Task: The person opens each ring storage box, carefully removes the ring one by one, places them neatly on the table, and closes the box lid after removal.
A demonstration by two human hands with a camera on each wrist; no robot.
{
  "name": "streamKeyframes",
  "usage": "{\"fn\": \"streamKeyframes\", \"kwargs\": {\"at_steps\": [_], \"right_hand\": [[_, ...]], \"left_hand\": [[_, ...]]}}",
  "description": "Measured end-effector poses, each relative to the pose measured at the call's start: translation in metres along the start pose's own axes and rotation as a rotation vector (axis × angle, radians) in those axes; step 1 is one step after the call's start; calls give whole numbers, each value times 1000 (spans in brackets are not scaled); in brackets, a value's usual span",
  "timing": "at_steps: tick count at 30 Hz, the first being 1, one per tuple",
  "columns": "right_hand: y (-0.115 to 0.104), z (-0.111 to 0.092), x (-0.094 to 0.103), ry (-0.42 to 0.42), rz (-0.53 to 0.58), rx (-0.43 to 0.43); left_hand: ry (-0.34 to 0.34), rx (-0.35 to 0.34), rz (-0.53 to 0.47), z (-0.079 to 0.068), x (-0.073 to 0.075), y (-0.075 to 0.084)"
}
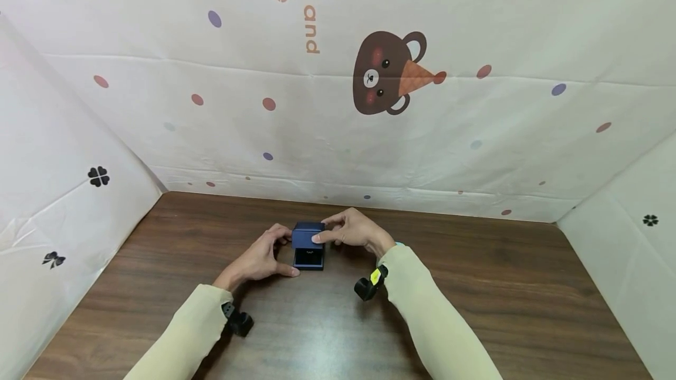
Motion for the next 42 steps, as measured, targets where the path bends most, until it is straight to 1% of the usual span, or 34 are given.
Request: {"fn": "streamKeyframes", "kwargs": {"at_steps": [8,12,17,22,25,30,32,34,37,42], "right_hand": [[7,8,2,21,39,-76],[7,11,0,23,55,-90],[5,7,-3,65,53,-74],[-1,-5,-7,145,-8,-28],[-5,-14,-12,204,-71,-4],[-16,-35,-22,346,-169,55],[-18,-43,-27,406,-178,82],[-19,-49,-33,447,-173,110],[-17,-52,-43,482,-186,135],[-12,-48,-55,530,-274,166]], "left_hand": [[-9,-4,-7,1,0,1],[-15,-1,-11,0,0,2],[-18,-1,-7,1,0,0],[-15,-1,-15,1,1,-1],[-16,5,-17,1,0,-1],[-23,10,-18,1,-1,-1],[-24,11,-15,1,-1,-2],[-23,13,-14,1,-1,-2],[-20,20,-16,1,0,-3],[-22,22,-15,1,0,-3]]}}
Point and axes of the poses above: each hand's wrist, its own z-axis towards the middle knuckle, its own x-axis out of the back of the hand, y = z × x, the point moved 6 cm from there along z, towards the middle knuckle, and after that the axes turned 10 degrees about -y, right-handed, at the moved point
